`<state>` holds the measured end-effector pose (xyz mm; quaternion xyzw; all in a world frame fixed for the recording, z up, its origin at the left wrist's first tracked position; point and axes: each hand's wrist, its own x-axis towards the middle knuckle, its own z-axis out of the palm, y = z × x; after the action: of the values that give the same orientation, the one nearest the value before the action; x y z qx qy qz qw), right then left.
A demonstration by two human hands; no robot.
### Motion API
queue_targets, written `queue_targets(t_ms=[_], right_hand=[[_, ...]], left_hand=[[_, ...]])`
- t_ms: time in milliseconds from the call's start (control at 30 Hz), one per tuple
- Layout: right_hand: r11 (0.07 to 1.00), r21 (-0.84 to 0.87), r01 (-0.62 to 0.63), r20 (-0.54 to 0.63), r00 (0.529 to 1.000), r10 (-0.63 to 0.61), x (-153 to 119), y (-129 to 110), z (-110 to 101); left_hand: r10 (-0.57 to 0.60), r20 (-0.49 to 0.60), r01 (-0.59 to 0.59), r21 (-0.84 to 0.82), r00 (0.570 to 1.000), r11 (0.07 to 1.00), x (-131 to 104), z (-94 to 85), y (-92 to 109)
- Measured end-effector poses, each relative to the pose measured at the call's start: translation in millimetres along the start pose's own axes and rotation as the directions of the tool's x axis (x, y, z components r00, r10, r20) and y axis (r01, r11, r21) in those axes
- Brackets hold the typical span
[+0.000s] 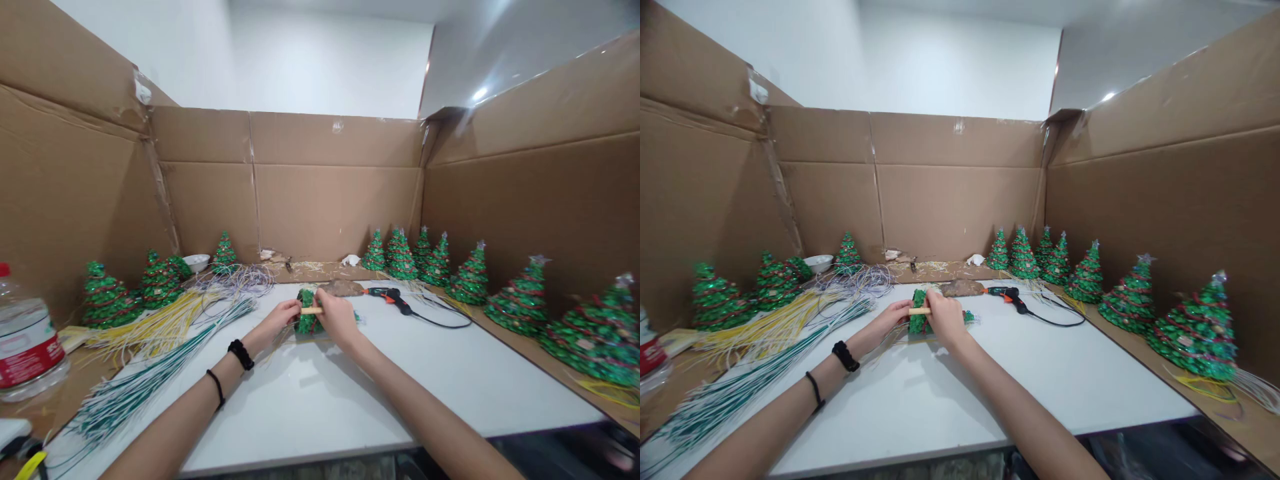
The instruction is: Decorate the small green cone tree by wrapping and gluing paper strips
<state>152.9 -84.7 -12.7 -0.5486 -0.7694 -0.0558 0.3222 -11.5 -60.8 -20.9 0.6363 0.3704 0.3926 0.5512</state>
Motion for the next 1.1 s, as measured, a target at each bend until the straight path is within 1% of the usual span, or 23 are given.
queue_targets(t_ms=[67, 100, 133, 167, 200, 233, 267, 300, 333, 367, 400, 433, 467, 567, 667, 767, 900, 1000, 1033, 1100], right_hand=[[0.997, 0.02, 0.069, 0.047, 0.996, -0.07, 2.0, 8.8, -4.6], [0.994, 0.047, 0.095, 0.066, 0.993, -0.098, 4.0, 16.9, -8.0], [0.993, 0.076, 0.092, 0.064, 0.993, -0.097, 6.4, 27.6, -11.9], [0.994, 0.098, 0.052, 0.037, 0.998, -0.056, 9.2, 40.6, -16.4], [0.994, 0.103, -0.02, -0.006, 1.0, 0.021, 11.9, 55.5, -21.1], [0.988, 0.077, -0.131, -0.064, 0.989, 0.136, 14.2, 71.5, -25.9], [0.971, 0.034, -0.236, -0.106, 0.965, 0.238, 15.8, 87.8, -30.4], [0.941, -0.006, -0.339, -0.135, 0.933, 0.335, 16.4, 103.6, -34.5], [0.891, -0.043, -0.452, -0.162, 0.883, 0.44, 16.0, 118.1, -37.8], [0.824, -0.078, -0.561, -0.19, 0.82, 0.541, 14.5, 130.5, -40.0], [0.762, -0.107, -0.639, -0.211, 0.763, 0.611, 12.4, 140.7, -40.9], [0.715, -0.137, -0.686, -0.226, 0.724, 0.651, 9.8, 148.4, -40.4], [0.683, -0.168, -0.711, -0.23, 0.701, 0.675, 7.2, 153.8, -38.4], [0.628, -0.233, -0.743, -0.187, 0.668, 0.72, 1.4, 160.1, -26.2], [0.58, -0.24, -0.778, -0.137, 0.619, 0.773, -0.2, 160.1, -13.9], [0.551, -0.246, -0.798, -0.1, 0.586, 0.804, 0.9, 160.1, -9.2], [0.542, -0.259, -0.799, -0.056, 0.573, 0.818, 1.9, 162.7, -9.5], [0.533, -0.233, -0.813, -0.072, 0.562, 0.824, 0.8, 165.9, -9.8], [0.539, -0.217, -0.814, -0.085, 0.566, 0.82, 0.6, 166.5, -10.3], [0.571, -0.184, -0.8, -0.129, 0.595, 0.793, 1.2, 166.4, -13.0]], left_hand=[[-0.005, -0.024, 0.005, -0.027, 1.0, 1.0, -1.5, 0.6, 0.9], [-0.007, -0.033, 0.006, -0.032, 0.999, 0.999, -1.9, 0.8, 0.9], [-0.01, -0.037, 0.009, -0.035, 0.999, 0.999, -1.9, 0.8, 0.5], [-0.012, -0.036, 0.01, -0.036, 0.999, 0.999, -1.7, 0.9, -0.3], [-0.012, -0.034, 0.011, -0.037, 0.999, 0.999, -1.2, 0.8, -1.5], [-0.01, -0.032, 0.009, -0.038, 0.999, 0.999, -0.5, 0.7, -3.0], [-0.009, -0.031, 0.007, -0.037, 0.999, 0.999, 0.3, 0.6, -4.7], [-0.007, -0.031, 0.005, -0.037, 0.999, 0.999, 1.2, 0.5, -6.5], [-0.006, -0.032, 0.004, -0.04, 0.999, 0.999, 2.1, 0.5, -8.2], [-0.004, -0.033, 0.003, -0.041, 0.999, 0.999, 2.9, 0.7, -9.6], [-0.003, -0.035, 0.002, -0.041, 0.999, 0.999, 3.4, 0.9, -10.7], [-0.002, -0.038, 0.001, -0.039, 0.999, 0.999, 3.8, 1.3, -11.3], [-0.002, -0.041, 0.001, -0.036, 0.999, 0.999, 3.9, 1.9, -11.4], [-0.015, -0.048, 0.013, -0.042, 0.999, 0.999, 2.7, 4.5, -8.9], [-0.044, -0.07, 0.04, -0.067, 0.997, 0.997, -0.6, 8.4, -3.6], [-0.054, -0.076, 0.047, -0.081, 0.996, 0.996, -4.9, 12.9, 2.5], [-0.047, -0.047, 0.044, -0.068, 0.998, 0.997, -9.1, 17.0, 9.6], [-0.059, -0.052, 0.055, -0.074, 0.997, 0.996, -9.6, 17.4, 11.9], [-0.063, -0.057, 0.058, -0.076, 0.996, 0.995, -9.4, 17.1, 11.9], [-0.064, -0.066, 0.059, -0.075, 0.996, 0.995, -8.4, 16.2, 10.7]])
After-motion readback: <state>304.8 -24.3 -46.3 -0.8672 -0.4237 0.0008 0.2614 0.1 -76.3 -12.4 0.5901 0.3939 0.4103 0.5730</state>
